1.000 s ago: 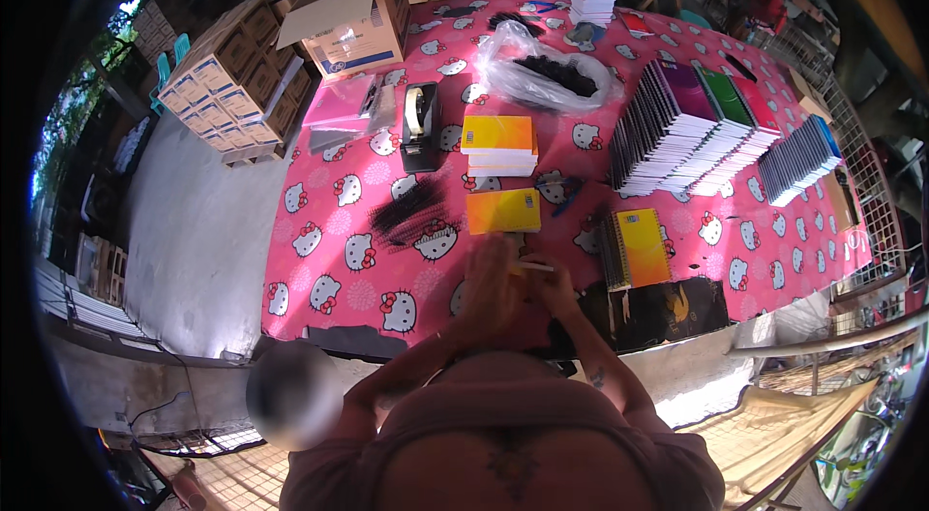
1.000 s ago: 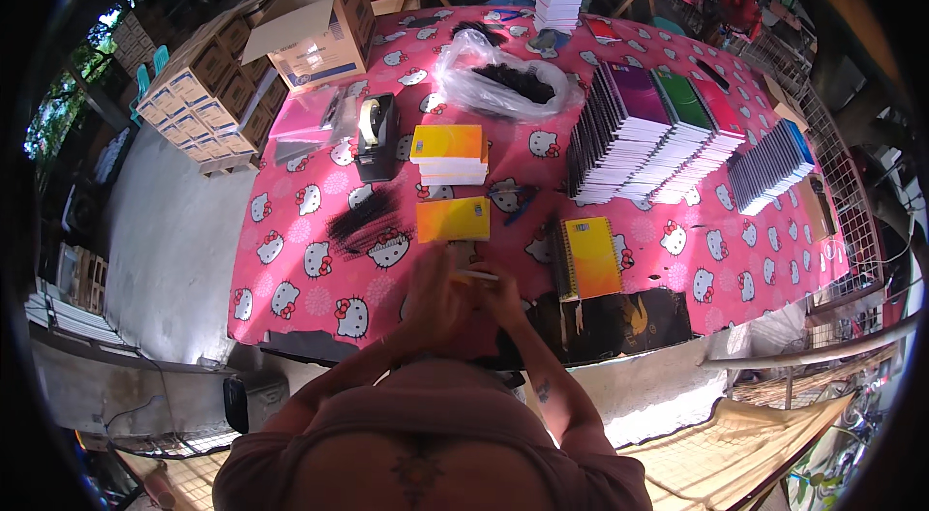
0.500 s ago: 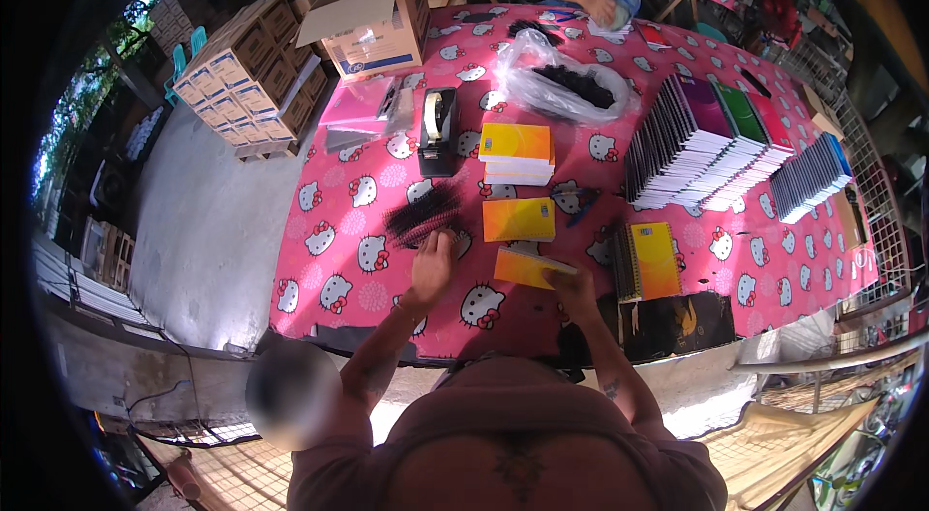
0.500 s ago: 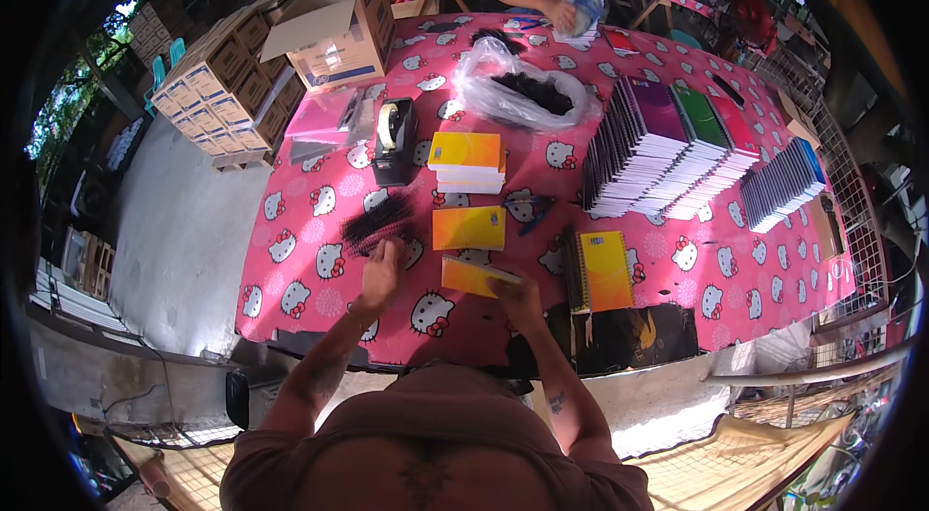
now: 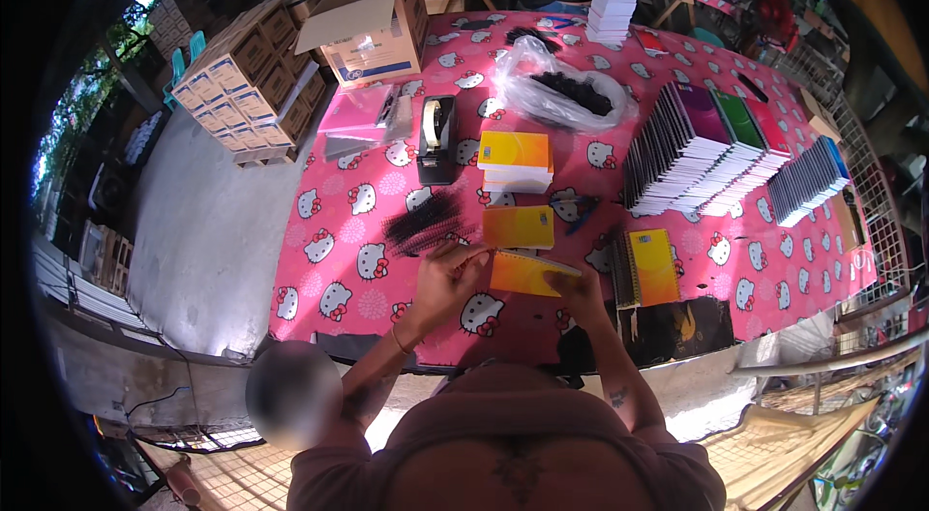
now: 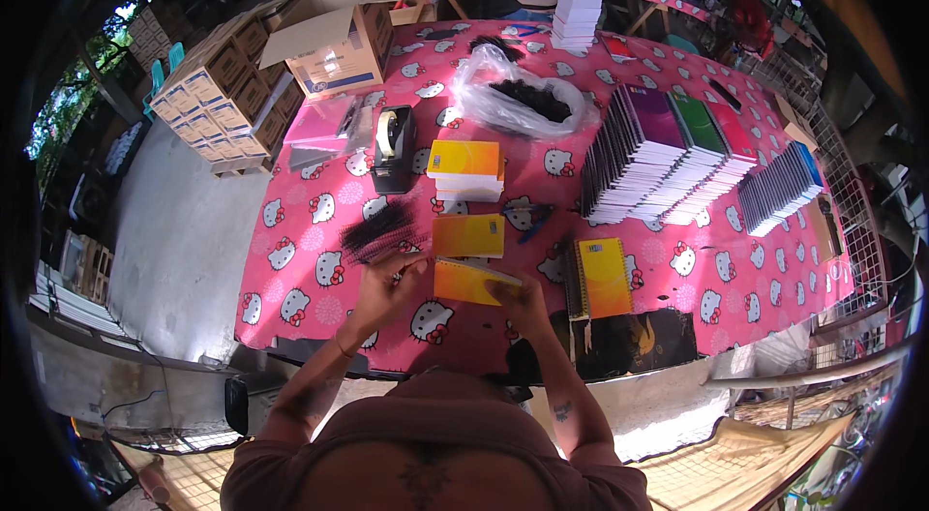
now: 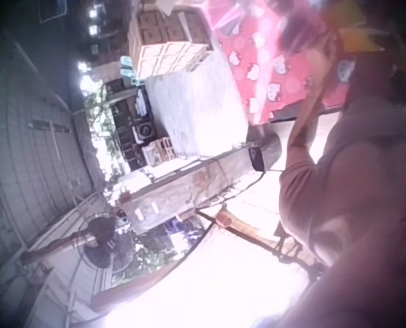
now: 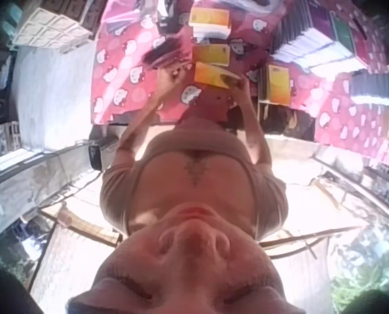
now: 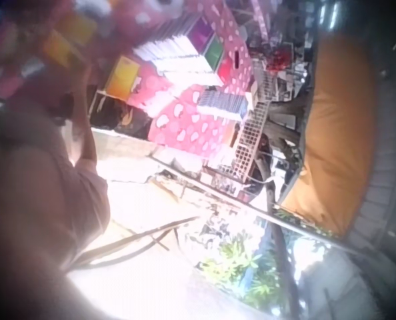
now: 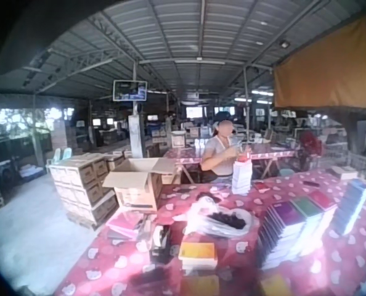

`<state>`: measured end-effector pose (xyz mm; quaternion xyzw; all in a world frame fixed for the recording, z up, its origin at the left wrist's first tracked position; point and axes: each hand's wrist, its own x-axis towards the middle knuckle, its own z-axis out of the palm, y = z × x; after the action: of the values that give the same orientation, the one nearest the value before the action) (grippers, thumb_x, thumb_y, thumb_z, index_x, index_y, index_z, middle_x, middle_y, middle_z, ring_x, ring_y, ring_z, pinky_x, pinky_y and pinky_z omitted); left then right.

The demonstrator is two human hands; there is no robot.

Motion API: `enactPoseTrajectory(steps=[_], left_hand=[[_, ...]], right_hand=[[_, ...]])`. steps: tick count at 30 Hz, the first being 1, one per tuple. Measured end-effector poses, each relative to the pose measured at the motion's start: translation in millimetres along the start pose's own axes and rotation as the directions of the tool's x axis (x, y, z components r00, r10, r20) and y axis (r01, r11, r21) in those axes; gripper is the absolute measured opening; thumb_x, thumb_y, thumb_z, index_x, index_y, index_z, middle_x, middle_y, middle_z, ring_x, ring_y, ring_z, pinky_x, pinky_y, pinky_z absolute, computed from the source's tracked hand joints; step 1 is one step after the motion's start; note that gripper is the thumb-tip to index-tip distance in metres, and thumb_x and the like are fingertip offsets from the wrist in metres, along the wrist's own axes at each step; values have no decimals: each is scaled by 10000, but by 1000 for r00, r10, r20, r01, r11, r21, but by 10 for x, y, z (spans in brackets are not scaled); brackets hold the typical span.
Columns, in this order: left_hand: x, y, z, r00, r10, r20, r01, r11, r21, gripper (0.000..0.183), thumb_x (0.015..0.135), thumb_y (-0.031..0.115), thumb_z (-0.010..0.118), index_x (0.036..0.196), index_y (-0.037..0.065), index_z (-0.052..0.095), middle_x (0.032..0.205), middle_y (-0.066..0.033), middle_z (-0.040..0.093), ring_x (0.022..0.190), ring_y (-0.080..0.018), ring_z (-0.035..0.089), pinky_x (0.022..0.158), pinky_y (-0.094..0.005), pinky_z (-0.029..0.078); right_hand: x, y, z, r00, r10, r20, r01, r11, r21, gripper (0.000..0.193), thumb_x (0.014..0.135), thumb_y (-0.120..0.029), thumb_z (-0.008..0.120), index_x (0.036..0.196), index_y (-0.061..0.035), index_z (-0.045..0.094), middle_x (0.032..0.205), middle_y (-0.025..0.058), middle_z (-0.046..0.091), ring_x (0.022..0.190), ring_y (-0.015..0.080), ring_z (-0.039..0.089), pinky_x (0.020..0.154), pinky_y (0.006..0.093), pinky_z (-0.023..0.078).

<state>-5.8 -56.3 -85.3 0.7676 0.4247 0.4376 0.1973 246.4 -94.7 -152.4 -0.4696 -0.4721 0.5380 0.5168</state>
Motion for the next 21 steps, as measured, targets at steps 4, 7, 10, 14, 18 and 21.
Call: enactPoseTrajectory(steps=[4, 7, 10, 14, 18, 21], left_hand=[[72, 123, -79, 997, -75, 14, 75, 997, -21, 212, 886, 93, 684, 1091, 44, 709, 783, -112, 638, 589, -243, 581, 563, -348, 475], [133, 349, -109, 994, -54, 96, 56, 998, -15, 242, 885, 122, 690, 1117, 51, 699, 854, -114, 653, 603, -254, 611, 555, -352, 495], [50, 391, 2, 986, 70, 149, -82, 994, 78, 298, 883, 171, 698, 1165, 77, 686, 897, -98, 656, 630, -262, 647, 548, -359, 525], [-2, 408, 150, 967, 196, 161, -219, 965, 142, 378, 871, 225, 704, 1232, 117, 666, 882, -74, 643, 656, -258, 672, 552, -371, 555], [-40, 478, 169, 967, 149, 206, -191, 960, 204, 401, 867, 239, 707, 1249, 130, 657, 855, -69, 630, 649, -243, 668, 550, -373, 552], [-40, 495, 159, 960, 161, 229, -206, 960, 188, 311, 873, 245, 703, 1154, 114, 672, 860, -79, 633, 663, -251, 671, 555, -377, 551]], right_hand=[[-19, -157, 34, 999, 34, -15, -35, 997, -69, 308, 918, -93, 702, 1207, 4, 656, 1006, 24, 685, 894, 67, 587, 786, 240, 487], [-27, -141, 15, 999, 32, -33, -34, 998, -48, 320, 922, -114, 703, 1214, 7, 652, 974, 23, 674, 861, 63, 579, 757, 237, 488], [-60, -256, 93, 999, 32, -41, -33, 999, -32, 323, 922, -131, 705, 1205, 15, 652, 961, 26, 671, 853, 63, 576, 751, 244, 490], [-119, -376, 140, 999, 18, -44, -20, 999, -41, 322, 919, -134, 700, 1196, 23, 649, 968, 33, 675, 854, 72, 582, 750, 256, 496], [-140, -387, 130, 999, 3, -51, -6, 998, -55, 323, 911, -128, 697, 1191, 25, 649, 978, 51, 686, 864, 84, 591, 767, 265, 503], [-146, -350, 114, 997, -49, -64, 42, 994, -102, 315, 908, -124, 693, 1183, 24, 655, 990, 70, 699, 882, 93, 604, 790, 273, 507]])
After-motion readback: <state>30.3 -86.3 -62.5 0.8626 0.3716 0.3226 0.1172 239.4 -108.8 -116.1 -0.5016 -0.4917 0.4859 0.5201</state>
